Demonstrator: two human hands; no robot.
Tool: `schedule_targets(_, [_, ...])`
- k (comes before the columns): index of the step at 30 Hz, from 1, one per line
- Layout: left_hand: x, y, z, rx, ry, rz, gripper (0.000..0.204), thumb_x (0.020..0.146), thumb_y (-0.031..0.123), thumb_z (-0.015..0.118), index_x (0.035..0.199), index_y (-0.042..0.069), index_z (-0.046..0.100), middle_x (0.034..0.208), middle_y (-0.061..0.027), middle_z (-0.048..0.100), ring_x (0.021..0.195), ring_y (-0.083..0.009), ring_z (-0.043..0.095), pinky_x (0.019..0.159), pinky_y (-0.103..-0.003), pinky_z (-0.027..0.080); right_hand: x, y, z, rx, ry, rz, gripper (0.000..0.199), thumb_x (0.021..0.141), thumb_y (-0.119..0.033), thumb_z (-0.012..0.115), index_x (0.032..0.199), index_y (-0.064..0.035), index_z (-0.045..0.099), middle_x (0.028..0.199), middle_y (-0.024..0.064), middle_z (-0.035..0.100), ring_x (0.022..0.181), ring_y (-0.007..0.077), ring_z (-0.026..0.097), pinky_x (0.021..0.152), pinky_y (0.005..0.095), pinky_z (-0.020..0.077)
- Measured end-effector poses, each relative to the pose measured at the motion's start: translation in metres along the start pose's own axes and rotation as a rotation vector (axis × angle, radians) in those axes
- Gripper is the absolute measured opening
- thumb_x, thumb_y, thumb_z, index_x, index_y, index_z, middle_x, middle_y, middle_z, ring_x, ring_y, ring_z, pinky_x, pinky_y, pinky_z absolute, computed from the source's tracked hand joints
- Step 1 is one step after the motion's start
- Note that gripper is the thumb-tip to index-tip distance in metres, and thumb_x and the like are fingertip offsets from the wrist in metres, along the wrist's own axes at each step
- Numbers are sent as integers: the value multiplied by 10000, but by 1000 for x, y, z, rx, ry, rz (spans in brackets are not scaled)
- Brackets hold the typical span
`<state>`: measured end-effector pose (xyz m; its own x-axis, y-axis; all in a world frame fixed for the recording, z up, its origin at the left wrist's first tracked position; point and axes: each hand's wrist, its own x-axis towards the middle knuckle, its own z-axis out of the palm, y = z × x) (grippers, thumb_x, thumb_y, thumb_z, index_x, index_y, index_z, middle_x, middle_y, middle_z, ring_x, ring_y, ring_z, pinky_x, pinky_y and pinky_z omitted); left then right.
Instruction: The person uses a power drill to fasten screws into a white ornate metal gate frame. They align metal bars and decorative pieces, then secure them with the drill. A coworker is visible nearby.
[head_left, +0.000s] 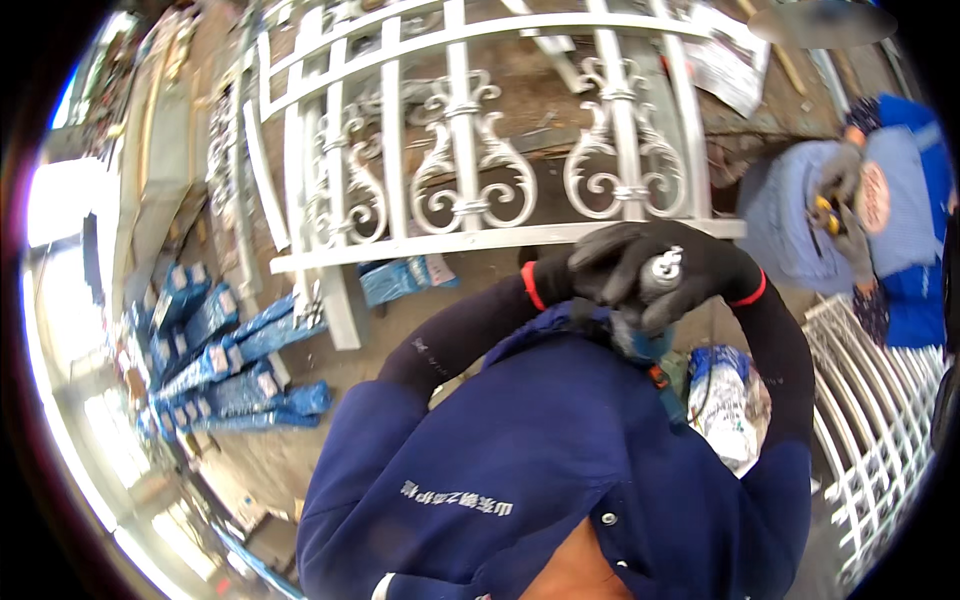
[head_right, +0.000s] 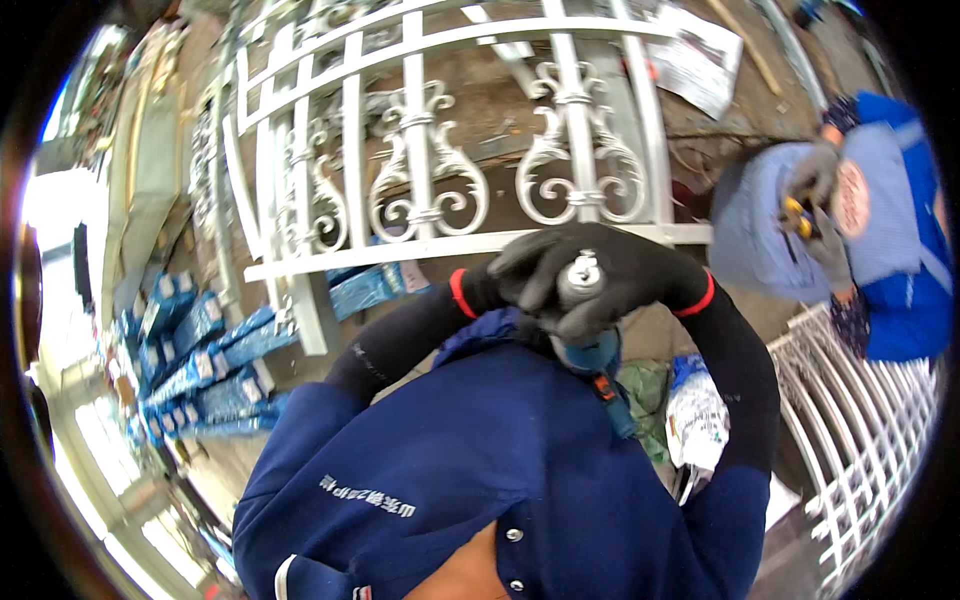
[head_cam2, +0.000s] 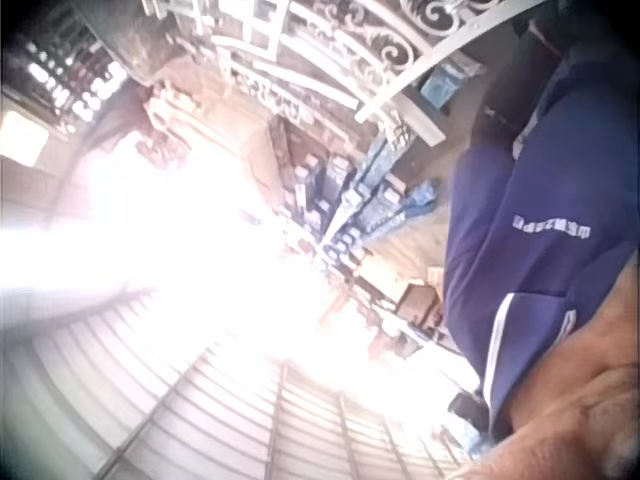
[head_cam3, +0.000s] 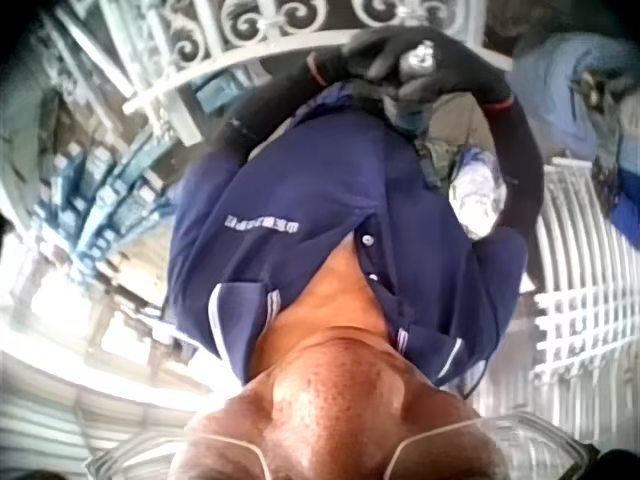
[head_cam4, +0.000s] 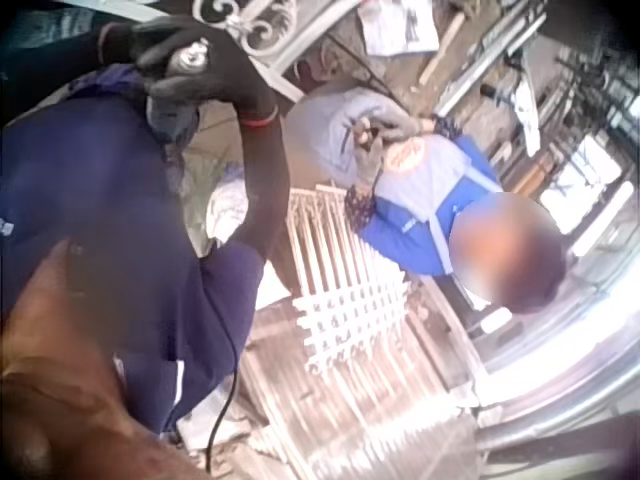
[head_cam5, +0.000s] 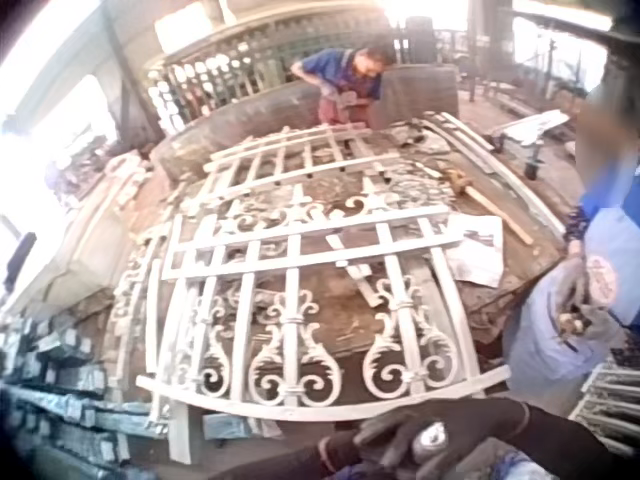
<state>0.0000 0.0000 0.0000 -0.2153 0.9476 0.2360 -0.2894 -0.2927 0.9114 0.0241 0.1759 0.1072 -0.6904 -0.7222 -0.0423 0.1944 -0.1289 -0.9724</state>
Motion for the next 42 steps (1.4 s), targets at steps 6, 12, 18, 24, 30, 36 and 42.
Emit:
schedule_targets(6, [-6,26,23,43,112,-267,564,715,253,717,1203,25,550,1195,-135,584,1103,-248,554,963,-361,444,9,-9,28,-10,350,139,198,568,-94,721,758,-61,672,1319,179,506,1240,254,462,968,359,415])
schedule_targets(12, [-14,-11,46,475,161,-83,712,720,198,760,1323,61,407,1282,-140,499,1175,-252,499,1023,-375,394,-11,-2,51,-242,565,48,172,638,-60,705,794,-65,634,1097,105,571,1068,187,549,921,321,438])
schedule_targets(18, [6,6,46,269,252,-49,563,823,219,632,1335,169,404,1203,-150,493,1091,-256,528,965,-412,418,-17,28,48,-221,804,-29,305,657,-49,676,946,-53,579,1009,35,558,944,120,539,869,275,438])
schedule_targets(24, [18,-3,18,624,-84,-75,247,839,88,548,1078,120,601,937,-91,610,796,-254,595,744,-351,491,-29,62,30,53,892,101,301,732,-180,716,970,-34,604,880,51,629,805,103,577,741,276,484])
schedule_targets(30, [60,18,16,-211,340,-367,310,917,244,592,1131,26,539,912,7,575,837,-75,541,732,-232,457,-62,58,-6,-162,1056,81,577,842,-466,655,1127,21,532,1012,127,586,958,156,560,829,306,462])
schedule_targets(36, [35,55,-19,-236,363,-309,758,866,667,456,1264,23,423,833,-53,568,817,-154,564,764,-296,472,-204,9,-28,-1639,1304,324,718,706,-212,758,1330,-75,430,1298,158,459,1199,324,442,1004,438,357])
schedule_targets(42, [22,83,-29,-52,395,-320,757,890,655,408,1276,4,416,846,-67,585,845,-175,575,802,-321,468,-265,28,-85,-1917,1034,397,524,670,-66,608,1188,-91,534,1178,150,522,1156,359,469,986,489,351])
